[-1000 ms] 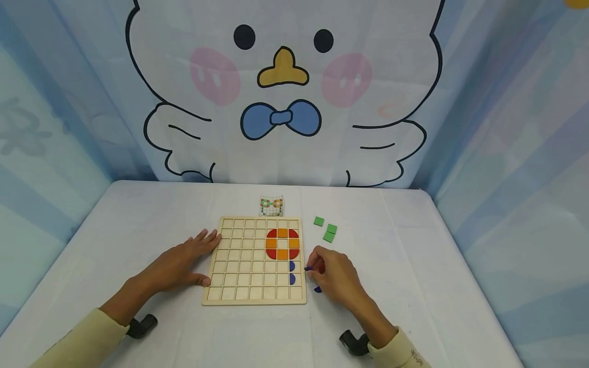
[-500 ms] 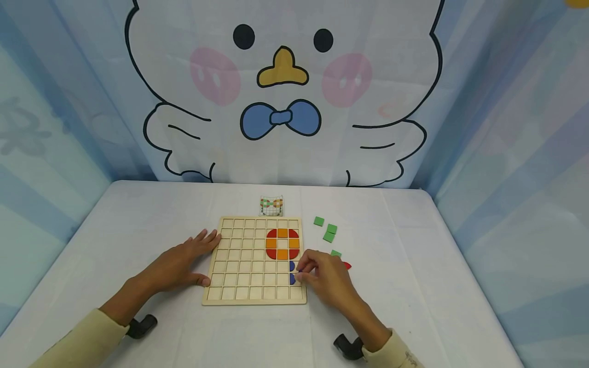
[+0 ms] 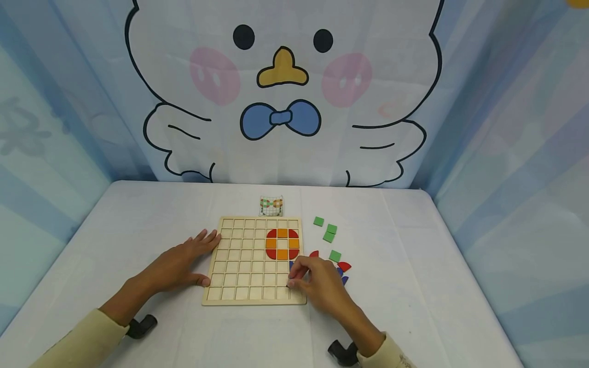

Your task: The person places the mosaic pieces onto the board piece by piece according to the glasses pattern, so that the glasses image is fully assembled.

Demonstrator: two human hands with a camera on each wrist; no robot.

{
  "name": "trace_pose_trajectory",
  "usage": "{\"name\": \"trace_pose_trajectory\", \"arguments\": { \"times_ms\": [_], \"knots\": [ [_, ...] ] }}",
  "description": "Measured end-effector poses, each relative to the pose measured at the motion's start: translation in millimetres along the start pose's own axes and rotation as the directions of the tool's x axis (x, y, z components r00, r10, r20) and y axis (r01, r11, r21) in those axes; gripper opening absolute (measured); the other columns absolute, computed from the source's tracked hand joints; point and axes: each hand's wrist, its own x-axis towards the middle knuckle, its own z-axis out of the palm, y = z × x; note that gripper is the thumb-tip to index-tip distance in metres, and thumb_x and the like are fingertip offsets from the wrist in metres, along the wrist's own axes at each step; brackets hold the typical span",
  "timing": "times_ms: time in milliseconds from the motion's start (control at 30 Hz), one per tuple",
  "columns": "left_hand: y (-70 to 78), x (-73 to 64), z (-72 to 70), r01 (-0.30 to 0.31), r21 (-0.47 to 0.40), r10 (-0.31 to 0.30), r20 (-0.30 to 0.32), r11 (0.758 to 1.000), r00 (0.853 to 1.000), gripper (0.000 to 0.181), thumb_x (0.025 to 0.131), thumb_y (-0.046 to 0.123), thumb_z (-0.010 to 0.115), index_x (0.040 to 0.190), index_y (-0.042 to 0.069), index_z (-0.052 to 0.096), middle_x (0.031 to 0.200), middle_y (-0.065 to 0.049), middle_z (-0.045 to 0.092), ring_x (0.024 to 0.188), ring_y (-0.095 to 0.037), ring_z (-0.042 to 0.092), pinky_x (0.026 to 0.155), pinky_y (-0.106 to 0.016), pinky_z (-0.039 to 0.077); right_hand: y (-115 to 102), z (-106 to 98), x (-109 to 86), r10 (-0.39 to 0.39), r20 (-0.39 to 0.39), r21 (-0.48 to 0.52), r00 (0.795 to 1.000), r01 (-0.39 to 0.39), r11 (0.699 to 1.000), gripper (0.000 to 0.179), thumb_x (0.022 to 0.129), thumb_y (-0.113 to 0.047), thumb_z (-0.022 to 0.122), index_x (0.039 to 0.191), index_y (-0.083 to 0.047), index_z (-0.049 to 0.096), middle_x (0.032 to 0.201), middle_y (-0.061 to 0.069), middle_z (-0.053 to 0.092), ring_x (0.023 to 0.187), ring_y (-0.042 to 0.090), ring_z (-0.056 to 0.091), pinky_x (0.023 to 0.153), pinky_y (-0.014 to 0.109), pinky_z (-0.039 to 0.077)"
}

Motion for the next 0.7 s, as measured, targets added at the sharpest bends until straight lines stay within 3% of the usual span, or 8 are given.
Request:
{"name": "trace_pose_trajectory", "arguments": {
  "times_ms": [267,700],
  "knots": [
    [0.0,-0.3,-0.2,-0.008,0.001,0.008,0.000,1.000,1.000,0.107,0.082,0.046,0.087,0.167,0.009,0.033,0.175,-0.015,0.028,0.162,-0.043,0.025,0.128,-0.063,0.031,-1,11,-1.5,-0.023,0.079,-0.049,0.997,0.027,0.998,0.019,0.087,-0.021,0.089,0.082,-0.030,0.073,0.073,-0.013,0.063,0.069,0.012,0.054,0.058,0.023,0.044],
    [1.8,0.0,-2.1,0.000,-0.009,0.000,0.008,1.000,1.000,0.108,0.081,0.045,0.088,0.167,0.008,0.033,0.175,-0.016,0.028,0.162,-0.044,0.025,0.128,-0.063,0.030,-6,14,-0.5,-0.051,0.121,-0.141,0.991,0.068,0.988,0.021,0.085,-0.022,0.091,0.077,-0.030,0.074,0.073,-0.015,0.061,0.076,0.007,0.056,0.066,0.021,0.048]
  ]
}}
